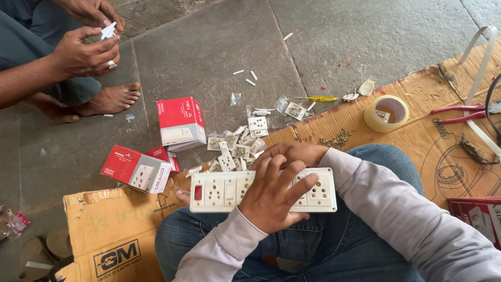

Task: The person sits on the floor and assembles a white plastic electrical socket strip by hand. They pick up small metal components and insert them into the designated slots on the strip, repeating the process for multiple units. Another person sits nearby, also handling similar components.

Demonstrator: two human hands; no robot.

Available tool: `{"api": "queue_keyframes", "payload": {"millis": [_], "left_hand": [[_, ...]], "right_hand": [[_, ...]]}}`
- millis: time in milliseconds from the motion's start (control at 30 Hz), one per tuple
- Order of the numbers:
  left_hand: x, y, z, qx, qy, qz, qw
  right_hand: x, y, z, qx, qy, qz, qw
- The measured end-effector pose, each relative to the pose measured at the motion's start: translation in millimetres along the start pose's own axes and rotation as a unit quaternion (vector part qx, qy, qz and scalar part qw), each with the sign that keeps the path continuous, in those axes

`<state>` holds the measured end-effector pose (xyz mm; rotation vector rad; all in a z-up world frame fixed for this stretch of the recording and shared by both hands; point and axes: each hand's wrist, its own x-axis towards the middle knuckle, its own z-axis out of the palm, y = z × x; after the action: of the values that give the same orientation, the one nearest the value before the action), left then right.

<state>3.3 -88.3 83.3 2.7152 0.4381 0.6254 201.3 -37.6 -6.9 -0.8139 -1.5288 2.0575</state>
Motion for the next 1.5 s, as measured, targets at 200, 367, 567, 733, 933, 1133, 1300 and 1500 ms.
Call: {"api": "queue_keyframes", "payload": {"millis": [200, 367, 567, 733, 933, 1133, 1300, 1500], "left_hand": [[1.7, 17.3, 12.9, 0.050, 0.044, -0.031, 0.997], [6.7, 7.9, 9.6, 0.010, 0.053, -0.058, 0.997], [18.1, -11.7, -5.4, 0.078, 0.149, -0.092, 0.981], [20.1, -34.4, -4.1, 0.104, 0.157, -0.145, 0.971], [20.6, -34.2, -2.6, 0.117, 0.135, -0.136, 0.974], [20.8, -33.8, -4.0, 0.149, 0.114, -0.116, 0.975], [18.4, -38.0, -8.9, 0.125, 0.085, -0.106, 0.983], [18.2, -45.2, -13.8, 0.067, 0.046, -0.110, 0.991]], "right_hand": [[4.9, 18.2, -2.1, 0.207, -0.036, 0.091, 0.973], [13.2, 40.6, -22.2, 0.266, 0.123, 0.037, 0.955], [-43.4, 7.1, -47.7, 0.358, 0.241, -0.149, 0.890], [-69.7, -36.4, -8.1, 0.182, 0.255, -0.193, 0.930], [-59.3, -38.1, -0.9, 0.076, 0.301, -0.165, 0.936], [-61.5, -33.7, -5.0, 0.098, 0.281, -0.177, 0.938], [-63.5, -31.6, -8.4, 0.120, 0.251, -0.187, 0.942], [-64.0, -34.2, -8.7, 0.121, 0.252, -0.185, 0.942]]}}
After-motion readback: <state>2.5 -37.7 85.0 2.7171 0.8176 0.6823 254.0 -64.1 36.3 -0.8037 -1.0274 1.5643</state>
